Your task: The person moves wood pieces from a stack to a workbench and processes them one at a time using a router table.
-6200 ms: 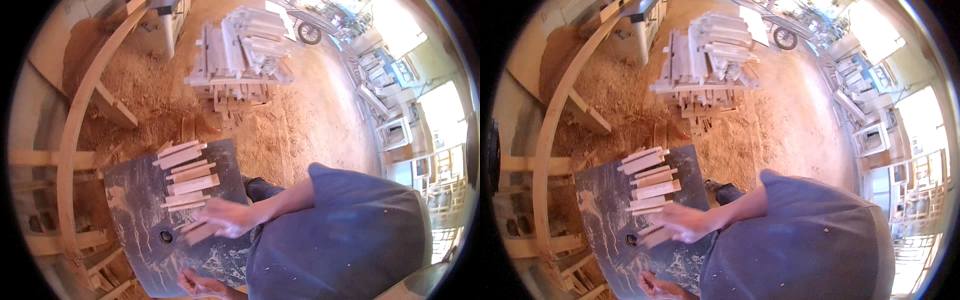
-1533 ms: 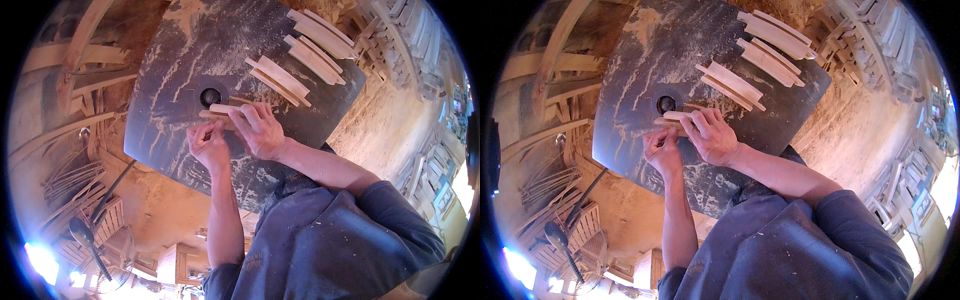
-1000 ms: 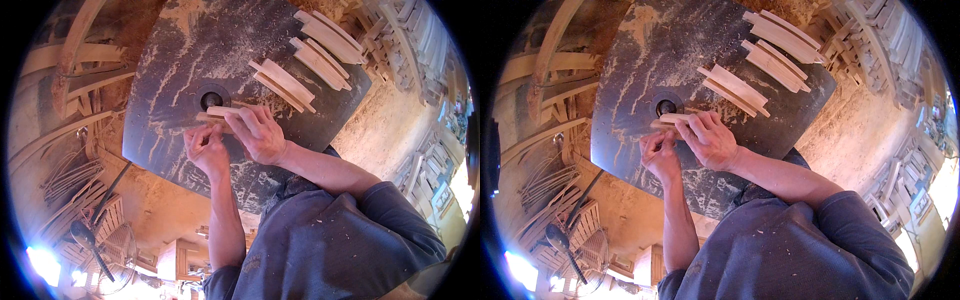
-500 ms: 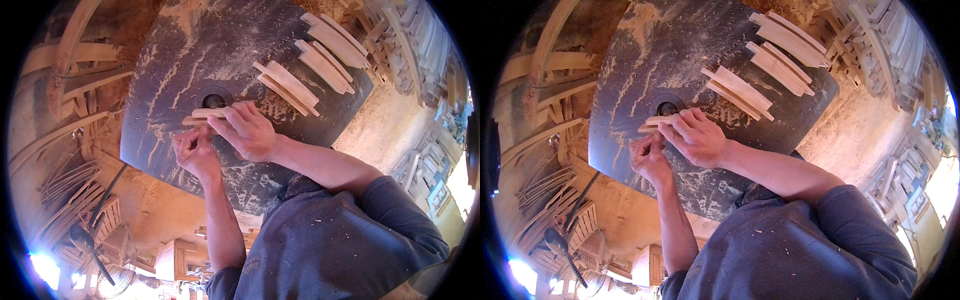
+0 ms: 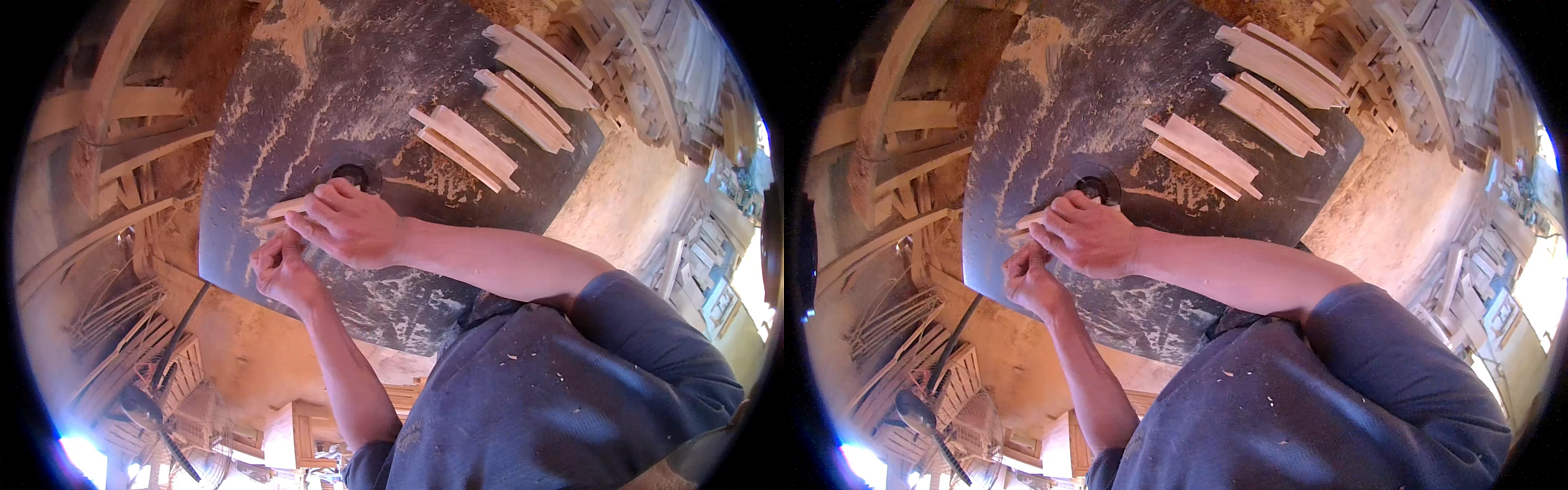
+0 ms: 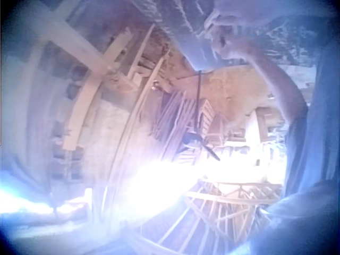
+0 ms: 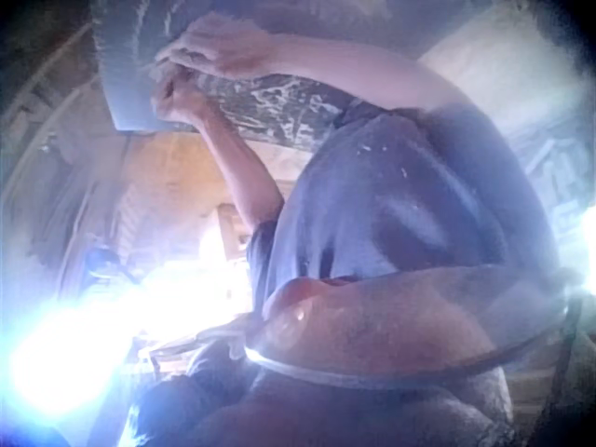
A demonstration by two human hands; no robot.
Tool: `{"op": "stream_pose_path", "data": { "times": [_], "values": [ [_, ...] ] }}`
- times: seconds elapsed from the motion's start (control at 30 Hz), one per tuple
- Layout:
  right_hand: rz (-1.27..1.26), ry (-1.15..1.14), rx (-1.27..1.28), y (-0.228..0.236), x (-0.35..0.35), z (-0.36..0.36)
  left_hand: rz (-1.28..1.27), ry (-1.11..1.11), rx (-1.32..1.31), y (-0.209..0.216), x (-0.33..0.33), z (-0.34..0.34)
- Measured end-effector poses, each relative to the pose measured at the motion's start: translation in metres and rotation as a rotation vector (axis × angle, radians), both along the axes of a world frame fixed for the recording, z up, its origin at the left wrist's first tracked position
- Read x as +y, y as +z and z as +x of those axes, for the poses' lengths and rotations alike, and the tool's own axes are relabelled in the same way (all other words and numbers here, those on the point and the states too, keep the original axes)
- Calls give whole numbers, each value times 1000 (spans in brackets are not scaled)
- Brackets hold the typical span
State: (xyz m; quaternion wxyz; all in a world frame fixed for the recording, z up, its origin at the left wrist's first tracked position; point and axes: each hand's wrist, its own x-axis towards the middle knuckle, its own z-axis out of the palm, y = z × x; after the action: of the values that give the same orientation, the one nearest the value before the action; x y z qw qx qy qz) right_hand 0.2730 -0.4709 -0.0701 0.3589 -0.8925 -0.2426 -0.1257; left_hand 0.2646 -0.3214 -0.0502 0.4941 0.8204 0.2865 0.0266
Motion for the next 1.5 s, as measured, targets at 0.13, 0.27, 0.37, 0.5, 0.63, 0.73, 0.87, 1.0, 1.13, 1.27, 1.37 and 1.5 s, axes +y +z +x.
{"op": "stream_pose_path", "data": {
  "times": [0.13,0.27,0.37,0.5,0.63,0.73,0.87,1.0,1.13,1.27,1.37,1.5],
  "values": [
    [48,20,31,-1,28,14,-12,50,11,2,24,5],
    [135,35,109,20,33,5,-365,271,-140,29,10,1],
    [276,74,113,34,14,-27,-534,238,-167,54,-7,-26],
    [341,4,292,52,-45,-74,16,-98,-184,70,-39,-78],
    [1091,-227,1123,49,-93,-122,413,-656,-590,52,-70,-96],
    [1106,-285,1222,56,-113,-127,436,-722,-587,26,-91,-123],
    [622,-390,938,45,-112,-137,427,-823,-453,21,-100,-137],
    [12,-277,496,56,-121,-137,353,-762,-376,21,-89,-133],
    [-47,-214,409,57,-110,-132,353,-424,-242,18,-82,-118],
    [-78,-171,386,41,-92,-123,43,-247,-57,15,-82,-94],
    [-127,-196,317,27,-82,-118,75,-301,-53,5,-78,-86],
    [-166,-226,271,29,-76,-100,104,-276,-60,7,-83,-70]
  ]
}}
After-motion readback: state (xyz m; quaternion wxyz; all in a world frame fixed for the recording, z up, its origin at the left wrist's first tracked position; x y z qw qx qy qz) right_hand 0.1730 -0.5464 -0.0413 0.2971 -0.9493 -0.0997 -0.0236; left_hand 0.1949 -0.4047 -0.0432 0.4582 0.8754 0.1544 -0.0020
